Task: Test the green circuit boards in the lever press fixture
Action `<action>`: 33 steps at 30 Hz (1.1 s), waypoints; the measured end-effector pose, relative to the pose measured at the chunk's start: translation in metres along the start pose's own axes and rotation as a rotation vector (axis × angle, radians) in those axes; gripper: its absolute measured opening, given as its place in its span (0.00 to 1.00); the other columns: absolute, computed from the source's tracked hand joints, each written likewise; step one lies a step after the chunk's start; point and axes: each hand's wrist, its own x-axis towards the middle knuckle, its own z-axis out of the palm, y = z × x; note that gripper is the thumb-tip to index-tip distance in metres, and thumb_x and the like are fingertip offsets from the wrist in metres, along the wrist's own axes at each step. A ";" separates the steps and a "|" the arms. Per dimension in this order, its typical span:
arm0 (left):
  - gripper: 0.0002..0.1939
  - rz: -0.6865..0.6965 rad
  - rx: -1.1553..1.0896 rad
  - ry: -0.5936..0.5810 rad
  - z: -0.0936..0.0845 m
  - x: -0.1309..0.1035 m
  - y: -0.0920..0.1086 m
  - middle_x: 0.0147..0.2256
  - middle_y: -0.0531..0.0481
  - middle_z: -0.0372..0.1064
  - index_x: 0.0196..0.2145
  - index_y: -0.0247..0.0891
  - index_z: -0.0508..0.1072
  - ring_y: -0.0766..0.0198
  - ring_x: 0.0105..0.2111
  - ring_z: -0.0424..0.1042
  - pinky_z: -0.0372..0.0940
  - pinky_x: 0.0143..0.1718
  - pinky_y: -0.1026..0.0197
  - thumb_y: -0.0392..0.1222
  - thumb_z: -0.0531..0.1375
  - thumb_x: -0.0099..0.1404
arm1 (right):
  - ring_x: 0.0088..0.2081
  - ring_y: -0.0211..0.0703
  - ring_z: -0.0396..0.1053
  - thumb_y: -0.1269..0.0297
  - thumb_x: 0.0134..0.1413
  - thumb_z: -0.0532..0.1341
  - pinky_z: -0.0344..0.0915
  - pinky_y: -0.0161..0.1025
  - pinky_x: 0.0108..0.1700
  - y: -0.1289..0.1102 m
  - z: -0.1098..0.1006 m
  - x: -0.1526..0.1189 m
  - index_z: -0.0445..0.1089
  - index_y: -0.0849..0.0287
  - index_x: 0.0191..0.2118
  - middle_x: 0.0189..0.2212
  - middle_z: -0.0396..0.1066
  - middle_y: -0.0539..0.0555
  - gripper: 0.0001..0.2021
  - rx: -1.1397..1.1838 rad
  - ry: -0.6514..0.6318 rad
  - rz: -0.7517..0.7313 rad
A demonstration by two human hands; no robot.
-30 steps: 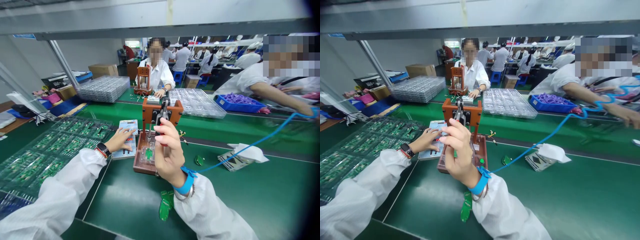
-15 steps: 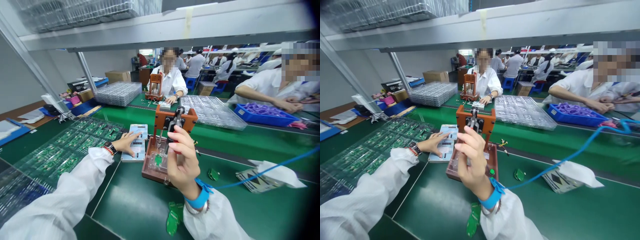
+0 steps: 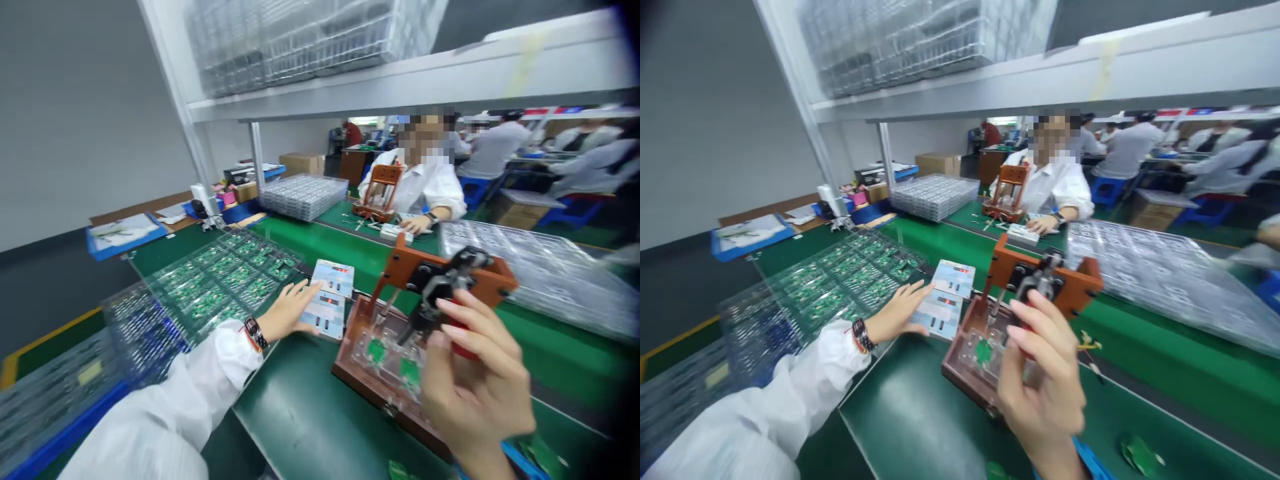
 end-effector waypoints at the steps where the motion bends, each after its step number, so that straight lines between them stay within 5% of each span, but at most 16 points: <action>1: 0.48 -0.032 -0.004 0.044 -0.002 -0.019 -0.001 0.64 0.42 0.47 0.67 0.44 0.41 0.48 0.64 0.44 0.45 0.61 0.44 0.51 0.66 0.58 | 0.49 0.58 0.69 0.77 0.47 0.60 0.69 0.63 0.48 0.002 0.000 0.000 0.67 0.53 0.38 0.38 0.72 0.57 0.13 -0.009 0.014 -0.012; 6: 0.22 -0.437 -0.042 0.178 -0.013 -0.117 -0.038 0.54 0.42 0.66 0.57 0.41 0.63 0.53 0.55 0.65 0.59 0.56 0.48 0.41 0.56 0.66 | 0.47 0.57 0.70 0.70 0.42 0.62 0.68 0.62 0.46 0.007 0.005 0.003 0.59 0.50 0.23 0.35 0.70 0.56 0.10 -0.075 0.037 -0.023; 11: 0.17 -0.575 -0.057 0.208 -0.011 -0.167 -0.075 0.49 0.42 0.71 0.50 0.38 0.69 0.53 0.49 0.70 0.63 0.52 0.48 0.35 0.52 0.65 | 0.47 0.59 0.70 0.69 0.43 0.60 0.68 0.65 0.45 0.003 0.007 0.006 0.57 0.53 0.27 0.36 0.68 0.57 0.09 -0.100 0.013 -0.018; 20: 0.25 -0.605 -0.152 0.259 0.000 -0.153 -0.089 0.45 0.42 0.70 0.52 0.36 0.68 0.52 0.48 0.68 0.62 0.52 0.48 0.33 0.62 0.56 | 0.49 0.59 0.69 0.76 0.42 0.60 0.67 0.59 0.48 0.004 0.003 0.007 0.59 0.57 0.34 0.36 0.68 0.59 0.12 -0.065 -0.019 -0.120; 25: 0.30 -0.628 -0.232 0.279 0.001 -0.147 -0.095 0.45 0.44 0.68 0.52 0.37 0.67 0.57 0.42 0.70 0.67 0.44 0.55 0.30 0.64 0.51 | 0.49 0.58 0.69 0.77 0.40 0.61 0.68 0.58 0.48 0.006 0.001 0.008 0.58 0.58 0.27 0.37 0.68 0.58 0.11 -0.061 -0.034 -0.173; 33: 0.26 -0.734 -0.300 0.369 0.015 -0.134 -0.095 0.34 0.49 0.70 0.52 0.36 0.66 0.60 0.35 0.71 0.66 0.42 0.56 0.33 0.61 0.54 | 0.45 0.57 0.72 0.78 0.39 0.63 0.70 0.57 0.46 0.007 0.007 0.007 0.61 0.58 0.28 0.36 0.70 0.58 0.11 -0.020 0.061 -0.187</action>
